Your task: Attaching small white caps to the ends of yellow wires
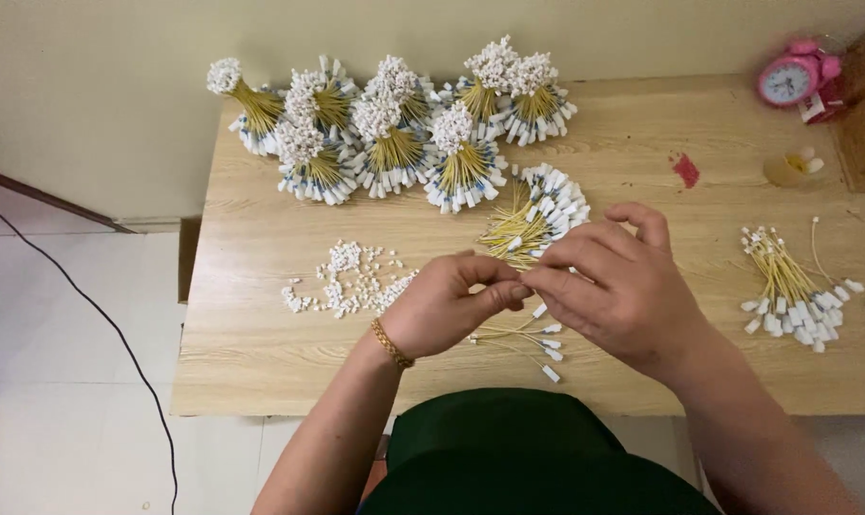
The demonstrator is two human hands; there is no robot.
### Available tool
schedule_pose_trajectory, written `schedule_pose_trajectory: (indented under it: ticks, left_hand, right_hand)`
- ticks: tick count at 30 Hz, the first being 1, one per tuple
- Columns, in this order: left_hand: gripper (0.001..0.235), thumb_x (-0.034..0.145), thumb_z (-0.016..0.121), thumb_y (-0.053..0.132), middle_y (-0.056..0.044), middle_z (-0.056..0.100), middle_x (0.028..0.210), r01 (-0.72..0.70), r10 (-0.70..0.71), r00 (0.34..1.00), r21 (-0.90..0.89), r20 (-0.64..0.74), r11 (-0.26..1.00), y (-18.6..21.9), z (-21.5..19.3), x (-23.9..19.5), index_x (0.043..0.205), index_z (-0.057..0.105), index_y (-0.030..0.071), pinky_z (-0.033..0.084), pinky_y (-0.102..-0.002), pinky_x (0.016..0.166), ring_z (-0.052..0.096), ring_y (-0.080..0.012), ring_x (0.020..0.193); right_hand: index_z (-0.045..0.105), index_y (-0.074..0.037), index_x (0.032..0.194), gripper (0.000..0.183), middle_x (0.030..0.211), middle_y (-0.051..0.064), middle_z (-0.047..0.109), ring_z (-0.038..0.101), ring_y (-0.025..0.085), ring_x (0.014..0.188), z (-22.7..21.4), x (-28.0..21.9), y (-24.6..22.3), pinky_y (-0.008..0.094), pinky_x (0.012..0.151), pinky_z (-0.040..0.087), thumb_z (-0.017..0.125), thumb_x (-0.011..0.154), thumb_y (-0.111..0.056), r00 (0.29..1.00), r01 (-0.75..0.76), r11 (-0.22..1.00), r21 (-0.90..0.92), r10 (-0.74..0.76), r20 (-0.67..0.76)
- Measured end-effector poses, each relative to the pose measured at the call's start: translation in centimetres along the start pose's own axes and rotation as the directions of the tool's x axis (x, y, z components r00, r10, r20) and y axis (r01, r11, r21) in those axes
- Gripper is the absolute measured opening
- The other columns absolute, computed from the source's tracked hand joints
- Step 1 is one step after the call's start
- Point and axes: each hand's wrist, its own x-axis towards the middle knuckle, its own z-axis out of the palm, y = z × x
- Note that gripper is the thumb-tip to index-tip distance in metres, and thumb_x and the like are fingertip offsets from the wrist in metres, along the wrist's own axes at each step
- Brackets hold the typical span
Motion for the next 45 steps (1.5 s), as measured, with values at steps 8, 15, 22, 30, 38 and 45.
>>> schedule_pose_trajectory:
  ticks: [8, 15, 22, 30, 38, 45]
  left_hand:
    - [0.014, 0.088, 0.068, 0.020, -0.003, 0.072, 0.076, 0.186, -0.232, 0.962, -0.277, -0.143, 0.943, -4.0, -0.9, -1.2, 0.089, 0.072, 0.007, 0.045, -0.020, 0.064, 0.058, -0.0061, 0.068]
    - [0.013, 0.087, 0.068, 0.021, -0.006, 0.072, 0.076, 0.258, -0.374, 0.901, -0.422, -0.220, 0.869, -6.5, -0.6, -2.3, 0.086, 0.070, 0.008, 0.033, -0.021, 0.051, 0.045, -0.0051, 0.058]
    - [0.015, 0.088, 0.070, 0.015, -0.007, 0.070, 0.075, 0.101, -0.208, 0.948, -0.393, -0.240, 0.914, -8.7, 1.9, -1.8, 0.095, 0.071, 0.002, 0.052, -0.028, 0.077, 0.063, -0.0124, 0.076]
    - [0.010, 0.085, 0.073, 0.021, -0.002, 0.070, 0.069, 0.125, -0.216, 0.894, -0.245, -0.392, 0.962, -9.5, 3.6, -1.8, 0.089, 0.075, 0.011, 0.052, -0.022, 0.064, 0.062, -0.0083, 0.067]
    - [0.013, 0.086, 0.076, 0.017, -0.004, 0.068, 0.071, 0.091, -0.374, 0.849, -0.595, -0.372, 0.799, -17.2, 9.3, -2.8, 0.088, 0.070, 0.006, 0.052, -0.023, 0.070, 0.063, -0.0099, 0.071]
    - [0.024, 0.084, 0.073, 0.007, -0.023, 0.067, 0.091, 0.089, -0.269, 0.906, -0.474, -0.327, 0.876, -18.7, 6.7, -2.5, 0.103, 0.062, -0.004, 0.051, -0.042, 0.089, 0.065, -0.0309, 0.093]
  right_hand:
    - [0.069, -0.021, 0.095, 0.015, 0.097, -0.001, 0.067, 0.060, 0.022, 0.089, -0.1, -1.9, 2.0, 0.046, 0.092, 0.034, 0.078, 0.084, -0.017, 0.993, -0.115, 0.993, -0.017, 0.114, -0.020]
    - [0.069, -0.024, 0.096, 0.018, 0.099, -0.004, 0.066, 0.060, 0.018, 0.090, 3.6, -5.5, 3.4, 0.038, 0.090, 0.034, 0.076, 0.082, -0.016, 0.971, -0.240, 0.960, 0.147, 0.236, 0.044]
    - [0.068, -0.006, 0.110, 0.023, 0.102, 0.020, 0.068, 0.064, 0.039, 0.102, 4.2, -0.9, 0.3, 0.052, 0.092, 0.046, 0.063, 0.089, -0.013, 0.866, -0.496, 0.752, 0.435, 0.393, 0.308]
    - [0.073, -0.009, 0.089, 0.014, 0.071, 0.009, 0.064, 0.065, 0.025, 0.071, 8.5, -0.7, -0.5, 0.038, 0.074, 0.050, 0.062, 0.092, -0.018, 0.726, -0.687, 0.416, 0.595, 0.389, 0.567]
    - [0.072, -0.003, 0.089, 0.011, 0.068, 0.007, 0.062, 0.058, 0.017, 0.070, 13.6, -6.1, -2.1, 0.033, 0.070, 0.049, 0.068, 0.087, -0.012, 0.520, -0.838, 0.084, 0.539, 0.425, 0.741]
    - [0.067, -0.002, 0.093, 0.013, 0.057, 0.007, 0.056, 0.053, 0.017, 0.053, 19.3, -10.0, -1.1, 0.030, 0.054, 0.043, 0.062, 0.093, -0.014, 0.356, -0.886, -0.021, 0.464, 0.612, 0.706]
